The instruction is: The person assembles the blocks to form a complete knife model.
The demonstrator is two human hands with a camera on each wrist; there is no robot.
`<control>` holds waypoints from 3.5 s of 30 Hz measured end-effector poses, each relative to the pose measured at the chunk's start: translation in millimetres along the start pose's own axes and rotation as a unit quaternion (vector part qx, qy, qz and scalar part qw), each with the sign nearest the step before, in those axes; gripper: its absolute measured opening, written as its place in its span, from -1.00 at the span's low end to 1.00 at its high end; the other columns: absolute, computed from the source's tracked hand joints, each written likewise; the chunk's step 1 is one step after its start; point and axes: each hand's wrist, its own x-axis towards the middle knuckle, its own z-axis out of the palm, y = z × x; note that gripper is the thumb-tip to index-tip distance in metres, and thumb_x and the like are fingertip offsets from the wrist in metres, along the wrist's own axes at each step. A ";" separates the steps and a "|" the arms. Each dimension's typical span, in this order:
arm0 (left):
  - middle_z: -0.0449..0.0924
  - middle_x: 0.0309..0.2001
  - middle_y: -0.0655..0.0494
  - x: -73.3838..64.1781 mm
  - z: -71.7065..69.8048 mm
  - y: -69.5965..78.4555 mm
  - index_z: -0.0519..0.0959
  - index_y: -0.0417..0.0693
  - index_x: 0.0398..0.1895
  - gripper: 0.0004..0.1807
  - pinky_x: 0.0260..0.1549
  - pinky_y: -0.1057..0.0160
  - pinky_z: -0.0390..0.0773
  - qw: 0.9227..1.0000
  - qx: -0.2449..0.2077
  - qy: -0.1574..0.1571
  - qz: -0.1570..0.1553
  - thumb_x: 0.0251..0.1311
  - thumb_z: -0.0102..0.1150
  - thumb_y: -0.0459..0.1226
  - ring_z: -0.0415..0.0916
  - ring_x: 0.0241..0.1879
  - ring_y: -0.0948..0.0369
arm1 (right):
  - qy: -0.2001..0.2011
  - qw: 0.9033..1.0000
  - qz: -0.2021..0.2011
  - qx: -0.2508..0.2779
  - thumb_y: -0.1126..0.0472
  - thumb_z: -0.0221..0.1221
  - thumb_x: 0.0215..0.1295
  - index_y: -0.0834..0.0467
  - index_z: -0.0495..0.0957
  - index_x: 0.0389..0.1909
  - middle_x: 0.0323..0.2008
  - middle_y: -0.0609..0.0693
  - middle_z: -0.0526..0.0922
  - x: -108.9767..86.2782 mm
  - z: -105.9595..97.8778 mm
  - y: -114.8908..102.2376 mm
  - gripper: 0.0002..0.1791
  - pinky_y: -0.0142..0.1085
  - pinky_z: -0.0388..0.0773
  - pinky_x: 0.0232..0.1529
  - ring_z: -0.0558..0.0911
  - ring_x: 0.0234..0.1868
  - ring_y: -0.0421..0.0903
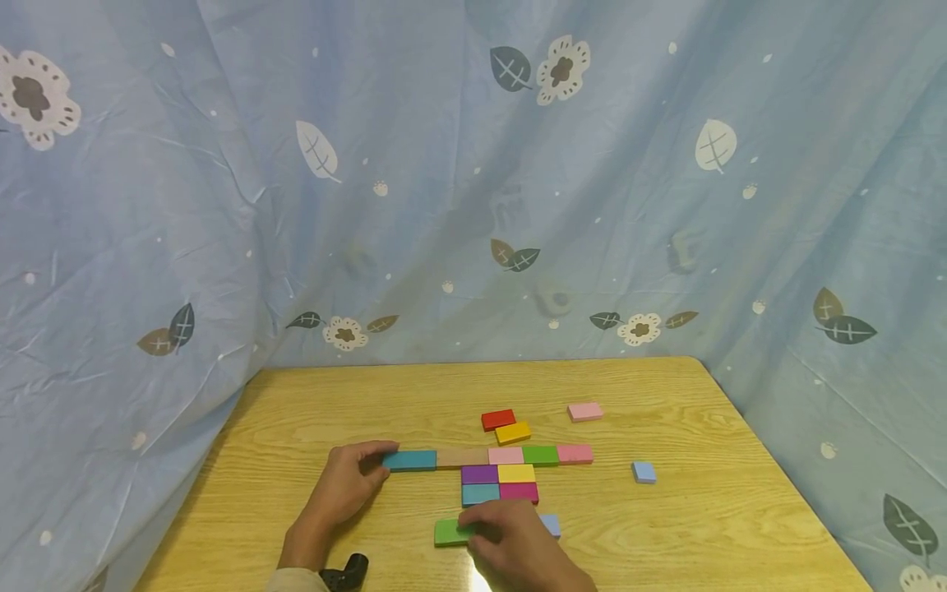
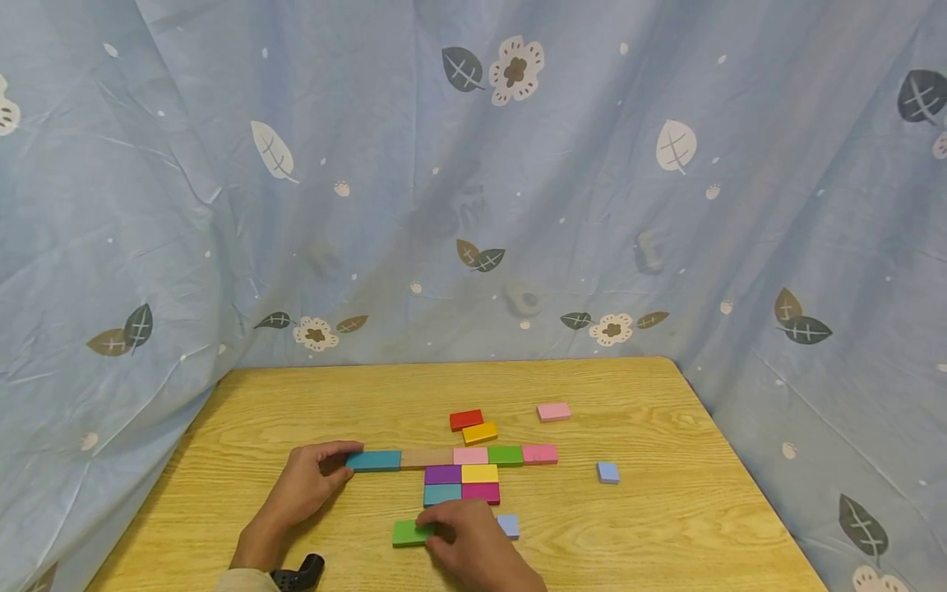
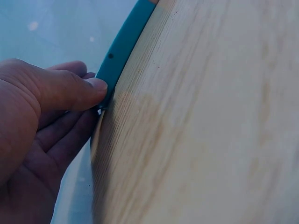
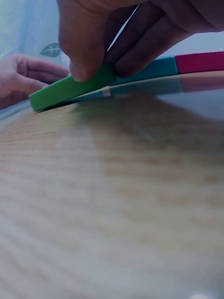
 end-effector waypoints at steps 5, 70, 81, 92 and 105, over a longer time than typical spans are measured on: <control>0.82 0.18 0.11 0.0 -0.2 -0.1 0.81 0.09 0.19 -0.53 0.38 -0.12 0.67 1.000 -0.002 -0.001 -0.002 0.27 0.48 -0.50 0.69 0.34 -0.04 | 0.017 0.999 -0.019 -0.026 0.32 0.34 0.42 -0.01 0.85 0.03 -0.05 -0.27 0.84 -1.8 -4.1 -0.2 -0.73 -0.34 0.78 0.08 0.71 -0.03 -0.39; 0.80 0.20 0.13 5.0 -2.1 2.4 0.80 0.10 0.22 -0.52 0.39 -0.12 0.65 1.000 -0.006 -0.014 -0.010 0.29 0.47 -0.50 0.67 0.36 -0.03 | 0.080 0.986 -0.094 -0.113 0.53 0.35 0.23 0.08 0.83 -0.20 -0.30 -0.18 0.79 2.6 -15.0 -2.4 -0.70 -0.54 0.70 -0.17 0.62 -0.26 -0.42; 0.79 0.22 0.09 3.7 -3.4 6.8 0.76 0.00 0.28 -0.52 0.35 -0.14 0.68 1.000 0.003 0.006 0.029 0.32 0.47 -0.48 0.70 0.32 -0.02 | 0.143 0.980 -0.113 -0.075 0.56 0.43 0.21 0.15 0.82 -0.20 -0.26 -0.07 0.87 -1.0 -39.6 8.6 -0.73 -0.44 0.79 -0.23 0.73 -0.27 -0.33; 0.74 0.28 -0.06 -5.1 16.2 57.1 0.76 -0.06 0.23 -0.53 0.19 -0.17 0.78 0.968 0.075 0.024 0.240 0.25 0.55 -0.46 0.66 0.32 -0.12 | 0.208 0.965 -0.053 -0.152 0.42 0.53 0.24 0.06 0.84 -0.12 -0.17 -0.09 0.89 -15.4 -101.0 18.1 -0.74 -0.08 0.89 -0.11 0.84 -0.15 -0.21; 0.61 0.47 0.19 -23.9 54.8 87.1 0.76 0.17 0.29 -0.65 0.54 -0.19 0.51 0.945 0.149 -0.200 0.213 0.50 0.35 -0.15 0.39 0.60 -0.03 | 0.254 0.951 -0.018 -0.178 0.40 0.53 0.25 0.00 0.85 -0.08 -0.16 -0.11 0.90 -23.7 -162.1 36.5 -0.70 -0.24 0.88 -0.09 0.86 -0.14 -0.24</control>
